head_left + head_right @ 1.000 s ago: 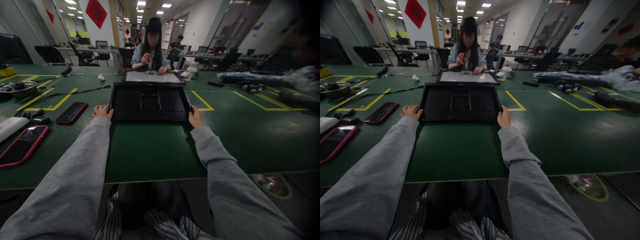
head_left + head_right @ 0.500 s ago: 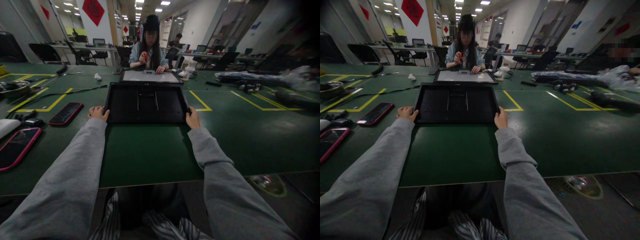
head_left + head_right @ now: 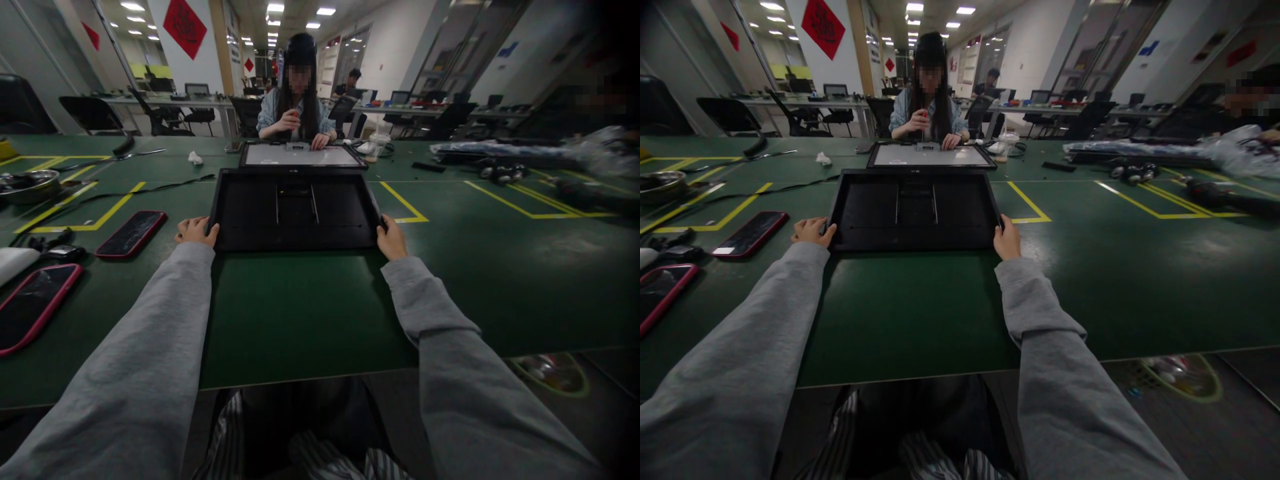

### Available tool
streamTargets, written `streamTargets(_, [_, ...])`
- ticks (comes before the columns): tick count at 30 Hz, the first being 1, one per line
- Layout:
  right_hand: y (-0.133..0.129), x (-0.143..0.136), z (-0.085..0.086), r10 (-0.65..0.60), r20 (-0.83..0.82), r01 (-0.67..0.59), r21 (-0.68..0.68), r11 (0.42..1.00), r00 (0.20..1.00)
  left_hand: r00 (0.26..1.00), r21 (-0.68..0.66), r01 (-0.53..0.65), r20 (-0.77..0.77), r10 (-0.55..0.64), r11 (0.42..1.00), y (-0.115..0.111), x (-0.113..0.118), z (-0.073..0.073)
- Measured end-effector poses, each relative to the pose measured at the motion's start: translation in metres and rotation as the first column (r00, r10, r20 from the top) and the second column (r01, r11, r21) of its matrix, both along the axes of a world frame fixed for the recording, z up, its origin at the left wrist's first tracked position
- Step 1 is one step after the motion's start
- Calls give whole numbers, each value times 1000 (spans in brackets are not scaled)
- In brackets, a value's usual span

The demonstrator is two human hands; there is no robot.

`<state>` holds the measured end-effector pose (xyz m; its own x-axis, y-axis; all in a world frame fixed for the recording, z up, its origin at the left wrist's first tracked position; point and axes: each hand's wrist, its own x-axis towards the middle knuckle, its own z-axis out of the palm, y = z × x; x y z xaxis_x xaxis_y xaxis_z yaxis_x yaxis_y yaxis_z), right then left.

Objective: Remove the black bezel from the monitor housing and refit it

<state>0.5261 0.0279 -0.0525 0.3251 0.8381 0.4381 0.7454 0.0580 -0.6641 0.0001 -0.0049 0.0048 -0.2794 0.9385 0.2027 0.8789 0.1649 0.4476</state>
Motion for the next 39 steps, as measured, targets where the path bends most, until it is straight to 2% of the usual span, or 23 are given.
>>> streamTargets(7, [-4, -5, 4, -7, 10, 7, 27, 1000, 1000, 1000, -8, 2, 17, -2, 1000, -3, 1, 2])
streamTargets(16, [-6, -6, 6, -24, 24, 25, -25, 999, 999, 1000, 1, 9, -8, -9, 1000, -2, 2, 2])
streamTargets(23, [-5, -6, 6, -8, 37, 8, 10, 1000, 999, 1000, 3, 3, 15, -3, 1000, -1, -1, 0])
streamTargets(27, [-15, -16, 24, -142, 130, 131, 86, 988, 981, 998, 37, 55, -38, -53, 998, 1, -2, -1])
streamTargets(29, [-22, -30, 36, -207, 151, 184, 155, 971, 967, 994, 47, 96, -57, -93, 994, 3, 4, -1])
streamTargets(31, [-27, -53, 45, -194, 152, 161, 204, 966, 969, 991, 44, 119, -63, -116, 992, 7, 18, -1])
streamTargets(33, [-32, -86, 50, -99, 160, 61, 226, 972, 982, 989, 48, 136, -67, -132, 990, 11, 40, -1])
streamTargets(35, [-36, -128, 50, 47, 178, -86, 216, 973, 983, 981, 49, 191, -48, -189, 980, 16, 67, -1])
streamTargets(37, [-40, -172, 50, 183, 192, -213, 154, 965, 964, 958, 9, 286, 24, -286, 958, 19, 93, 0])
streamTargets(39, [-43, -211, 52, 274, 200, -285, 27, 958, 941, 919, -34, 388, 87, -384, 921, 21, 111, 0])
